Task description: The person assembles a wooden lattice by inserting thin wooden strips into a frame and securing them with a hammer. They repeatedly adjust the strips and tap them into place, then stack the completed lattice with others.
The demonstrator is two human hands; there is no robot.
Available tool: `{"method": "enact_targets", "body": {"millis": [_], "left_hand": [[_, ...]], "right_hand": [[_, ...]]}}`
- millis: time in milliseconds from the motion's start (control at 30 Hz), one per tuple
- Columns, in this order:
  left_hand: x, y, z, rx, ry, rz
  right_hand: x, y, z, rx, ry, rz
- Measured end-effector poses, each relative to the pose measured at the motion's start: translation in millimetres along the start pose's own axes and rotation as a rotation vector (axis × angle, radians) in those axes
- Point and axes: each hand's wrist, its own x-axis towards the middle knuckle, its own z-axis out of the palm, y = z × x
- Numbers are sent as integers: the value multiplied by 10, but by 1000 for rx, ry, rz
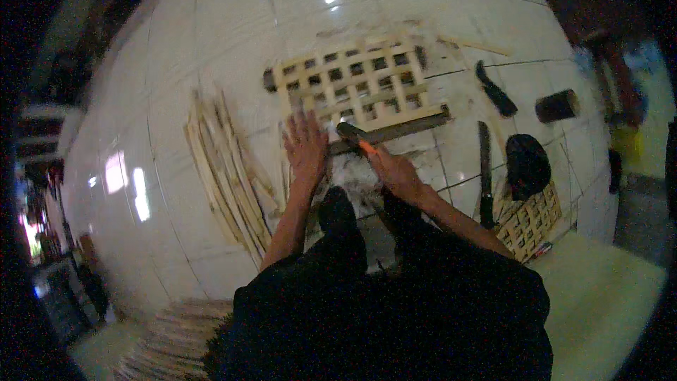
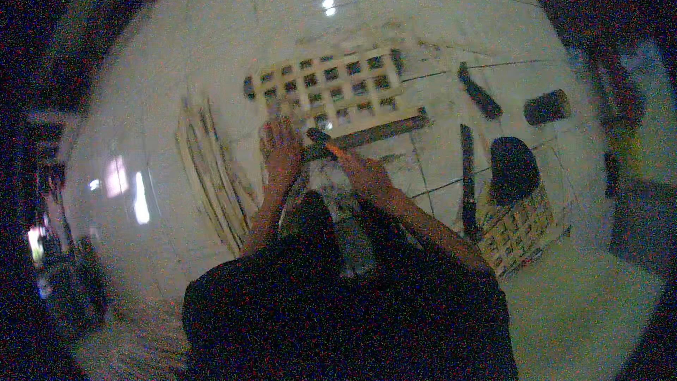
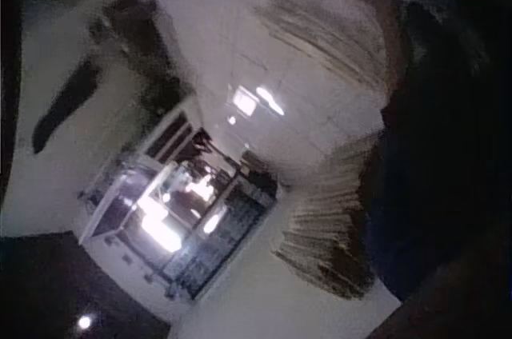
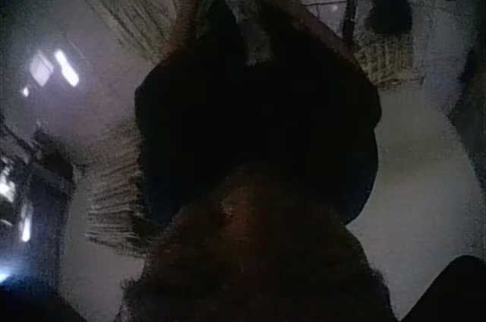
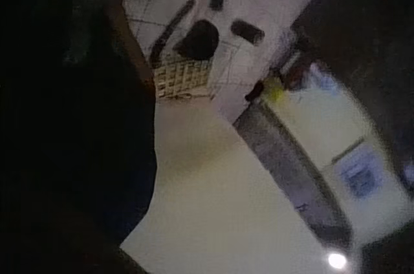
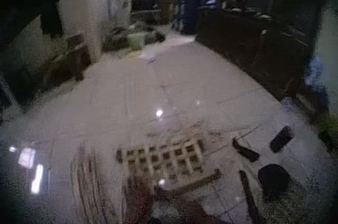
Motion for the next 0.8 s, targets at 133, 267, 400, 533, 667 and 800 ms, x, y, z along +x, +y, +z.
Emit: {"method": "enact_targets", "body": {"millis": [133, 267, 400, 533, 667, 800], "left_hand": [[-2, -192, 128, -64, -18, 0], [87, 32, -29, -196, 170, 34], [67, 378, -235, -223, 192, 233], [187, 520, -179, -284, 77, 492], [190, 673, -239, -268, 114, 459], [295, 704, -140, -301, 134, 511]], "right_hand": [[-302, -96, -397, 32, 118, 83], [-1062, 522, -241, -157, 311, 406], [-1512, 961, -204, -135, 338, 483], [-1635, 1218, -96, -315, 415, 418], [-1765, 1407, -255, -790, 815, 478], [-1931, 1650, -388, -392, 590, 697]]}}
